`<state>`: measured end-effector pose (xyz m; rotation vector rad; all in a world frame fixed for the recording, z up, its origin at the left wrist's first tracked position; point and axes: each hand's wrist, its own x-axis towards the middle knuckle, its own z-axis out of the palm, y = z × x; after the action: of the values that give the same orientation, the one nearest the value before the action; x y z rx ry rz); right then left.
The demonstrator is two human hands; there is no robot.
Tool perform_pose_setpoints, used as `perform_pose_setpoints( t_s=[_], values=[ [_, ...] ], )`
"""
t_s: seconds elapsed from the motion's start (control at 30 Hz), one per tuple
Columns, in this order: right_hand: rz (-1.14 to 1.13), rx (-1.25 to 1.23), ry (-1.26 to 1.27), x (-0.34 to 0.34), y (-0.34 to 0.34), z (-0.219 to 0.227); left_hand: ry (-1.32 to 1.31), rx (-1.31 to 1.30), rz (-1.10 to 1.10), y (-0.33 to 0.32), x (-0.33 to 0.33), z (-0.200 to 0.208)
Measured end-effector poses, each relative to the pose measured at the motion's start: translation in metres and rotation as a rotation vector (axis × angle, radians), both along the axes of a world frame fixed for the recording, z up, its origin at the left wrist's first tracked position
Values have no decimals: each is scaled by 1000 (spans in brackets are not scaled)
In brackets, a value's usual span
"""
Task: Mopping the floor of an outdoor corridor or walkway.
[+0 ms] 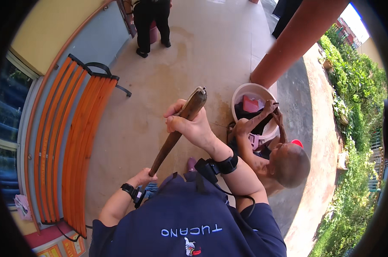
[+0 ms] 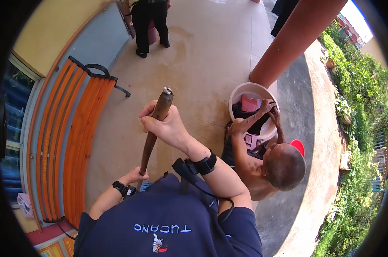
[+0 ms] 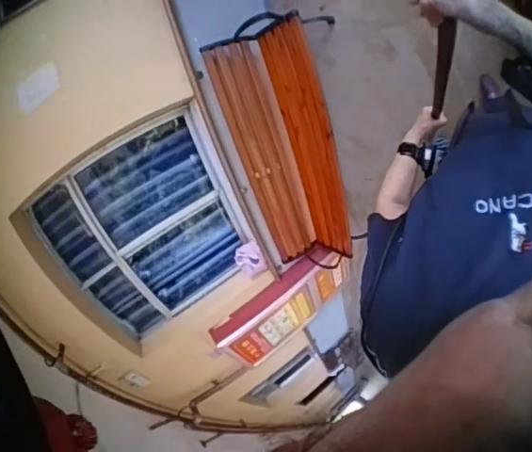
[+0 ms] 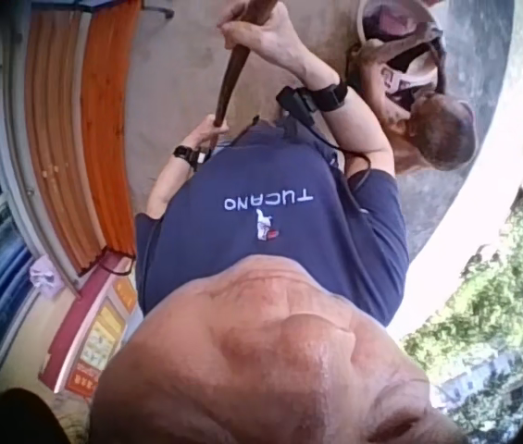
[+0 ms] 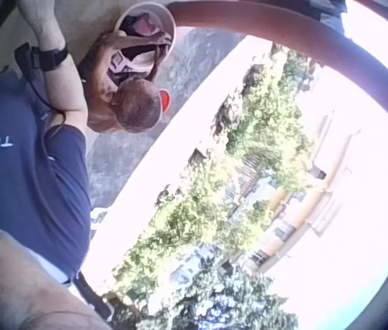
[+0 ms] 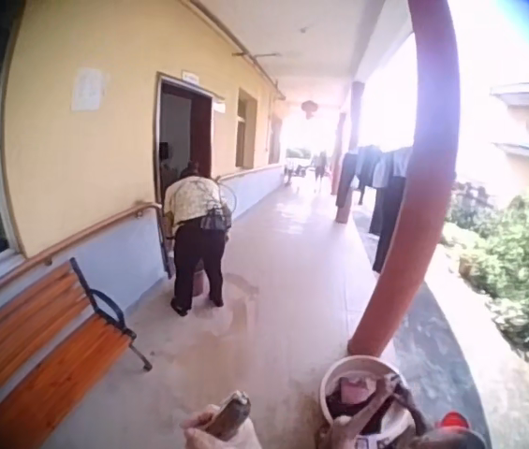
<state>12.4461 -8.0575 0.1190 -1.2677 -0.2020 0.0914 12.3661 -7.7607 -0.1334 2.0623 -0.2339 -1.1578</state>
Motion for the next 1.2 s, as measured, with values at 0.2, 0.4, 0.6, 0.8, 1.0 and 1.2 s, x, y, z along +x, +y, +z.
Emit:
perform_pose_setpoints(
  t_s=[0.2, 0.4, 0.6, 0.8, 1.0, 1.2],
  values=[
    [-48, 43, -44, 110, -59, 10, -140, 78, 94, -43, 103, 4],
    [-256, 103, -118, 240, -135, 24, -233, 118, 17, -114, 261, 45],
    [-397, 28, -193, 358, -205, 43, -227, 47, -154, -196, 431, 69],
    [-562, 115, -340, 429, -268, 77, -303, -96, -441, -295, 584, 80],
    [-318, 303, -568, 464, -364, 88, -549, -167, -695, -430, 713, 84],
    [-149, 103, -793, 539, -463, 99, -836, -328, -795, -556, 840, 98]
  ],
)
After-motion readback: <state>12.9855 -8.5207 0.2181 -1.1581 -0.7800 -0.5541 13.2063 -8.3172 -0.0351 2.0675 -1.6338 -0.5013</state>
